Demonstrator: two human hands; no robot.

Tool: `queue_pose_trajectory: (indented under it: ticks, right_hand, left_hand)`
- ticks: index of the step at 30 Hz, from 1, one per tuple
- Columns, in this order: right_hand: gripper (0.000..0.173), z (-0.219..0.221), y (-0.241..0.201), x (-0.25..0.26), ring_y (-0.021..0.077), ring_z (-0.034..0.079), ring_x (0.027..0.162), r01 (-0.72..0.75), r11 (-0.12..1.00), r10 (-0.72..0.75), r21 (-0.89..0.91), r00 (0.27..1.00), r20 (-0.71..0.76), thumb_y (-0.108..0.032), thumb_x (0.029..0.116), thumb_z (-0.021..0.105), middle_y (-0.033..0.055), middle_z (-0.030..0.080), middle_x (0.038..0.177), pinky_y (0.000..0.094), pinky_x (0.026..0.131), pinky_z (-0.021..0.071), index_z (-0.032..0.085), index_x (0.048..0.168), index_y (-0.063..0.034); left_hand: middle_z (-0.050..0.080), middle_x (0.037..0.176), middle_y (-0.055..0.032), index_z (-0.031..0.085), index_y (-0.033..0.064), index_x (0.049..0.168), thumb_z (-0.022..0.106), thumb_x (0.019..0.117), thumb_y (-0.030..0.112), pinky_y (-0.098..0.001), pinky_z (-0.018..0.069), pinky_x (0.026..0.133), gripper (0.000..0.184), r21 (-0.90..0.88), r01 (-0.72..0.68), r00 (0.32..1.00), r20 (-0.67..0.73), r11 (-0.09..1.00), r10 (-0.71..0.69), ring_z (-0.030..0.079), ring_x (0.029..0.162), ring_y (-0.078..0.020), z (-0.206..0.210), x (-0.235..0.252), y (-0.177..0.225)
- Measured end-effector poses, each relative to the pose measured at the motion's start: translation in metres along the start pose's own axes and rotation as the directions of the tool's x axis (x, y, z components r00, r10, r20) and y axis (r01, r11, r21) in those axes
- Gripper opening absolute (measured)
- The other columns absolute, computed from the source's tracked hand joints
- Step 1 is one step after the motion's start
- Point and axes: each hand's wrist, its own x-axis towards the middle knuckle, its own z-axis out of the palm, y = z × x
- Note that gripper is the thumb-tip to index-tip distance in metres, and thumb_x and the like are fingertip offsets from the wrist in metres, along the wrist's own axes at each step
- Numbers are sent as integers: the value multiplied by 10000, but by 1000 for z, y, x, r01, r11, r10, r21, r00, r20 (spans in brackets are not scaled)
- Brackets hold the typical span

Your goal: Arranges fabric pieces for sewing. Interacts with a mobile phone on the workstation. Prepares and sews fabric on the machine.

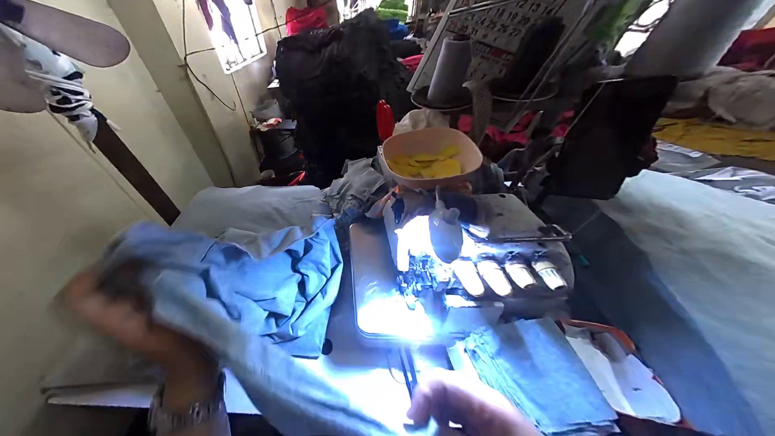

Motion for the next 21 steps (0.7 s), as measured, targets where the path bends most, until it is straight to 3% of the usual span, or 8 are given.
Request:
queue_pose_trajectory:
  ticks: [3, 4, 6, 8, 10, 12, 14, 21]
  right_hand:
    - [249, 6, 17, 12, 40, 662, 847, 19, 986, 7, 168, 988, -155, 48, 924, 659, -31, 700, 972, 263, 772, 579, 629, 1161, -25]
    - [274, 7, 19, 13, 46, 683, 881, 12, 980, 28, 198, 980, -199, 54, 925, 644, -45, 716, 999, 274, 797, 592, 607, 1176, -51]
    - [309, 9, 21, 13, 55, 691, 884, 15, 972, 54, 234, 956, -287, 66, 918, 640, -52, 719, 999, 287, 800, 596, 583, 1192, -64]
    - [305, 13, 19, 12, 55, 697, 862, 12, 975, 71, 222, 928, -366, 60, 914, 646, -57, 721, 991, 285, 774, 606, 572, 1183, -63]
    - [246, 18, 11, 14, 45, 685, 821, -12, 981, 96, 195, 898, -429, 59, 922, 628, -49, 706, 952, 264, 738, 602, 596, 1148, -33]
    - [189, 22, 7, 15, 20, 680, 846, -5, 988, 73, 152, 890, -450, 44, 957, 587, -62, 701, 966, 238, 770, 599, 618, 1130, -24]
    - [157, 21, 12, 13, 46, 679, 892, 50, 995, -3, 91, 888, -459, 2, 995, 573, -6, 682, 1039, 249, 803, 610, 642, 1135, 21]
    - [330, 18, 32, 7, 30, 660, 868, 89, 991, -129, -102, 854, -504, -252, 926, 765, 33, 653, 1017, 208, 771, 601, 669, 1085, 21]
  left_hand:
    - [528, 1377, -333, 493, -47, 1432, 667, 989, 177, -706, 444, 1000, 526, 394, 14, 844, 488, 919, -223, 544, 1242, -519, 29, 4, -5]
    - [565, 1336, -326, 546, -22, 1405, 687, 976, 180, -713, 468, 963, 494, 388, -13, 786, 574, 922, -230, 571, 1202, -527, 35, -8, -1]
    - [708, 1041, -140, 695, 18, 1135, 677, 960, 191, -425, 598, 803, 247, 170, -34, 699, 709, 985, -98, 697, 941, -245, 32, -53, 20]
    - [691, 903, -66, 694, -9, 977, 720, 940, 205, -209, 560, 733, 218, -138, 263, 533, 846, 955, -25, 656, 815, -61, 23, -104, 55]
    - [659, 911, -124, 670, -53, 969, 811, 880, 265, -220, 544, 756, 359, -207, 404, 490, 872, 891, -20, 634, 833, -95, 21, -148, 75]
    - [669, 888, -115, 662, -47, 914, 827, 845, 187, -211, 558, 784, 295, -192, 415, 600, 793, 889, -109, 650, 844, -84, 24, -172, 80]
    - [687, 864, -49, 706, -32, 871, 796, 859, 92, -187, 570, 794, 154, -214, 521, 623, 757, 827, -196, 659, 843, -36, 26, -174, 79]
    - [706, 909, -13, 734, -24, 911, 667, 925, -10, -195, 568, 804, 70, -150, 735, 435, 852, 661, -291, 659, 865, -22, 29, -164, 82]
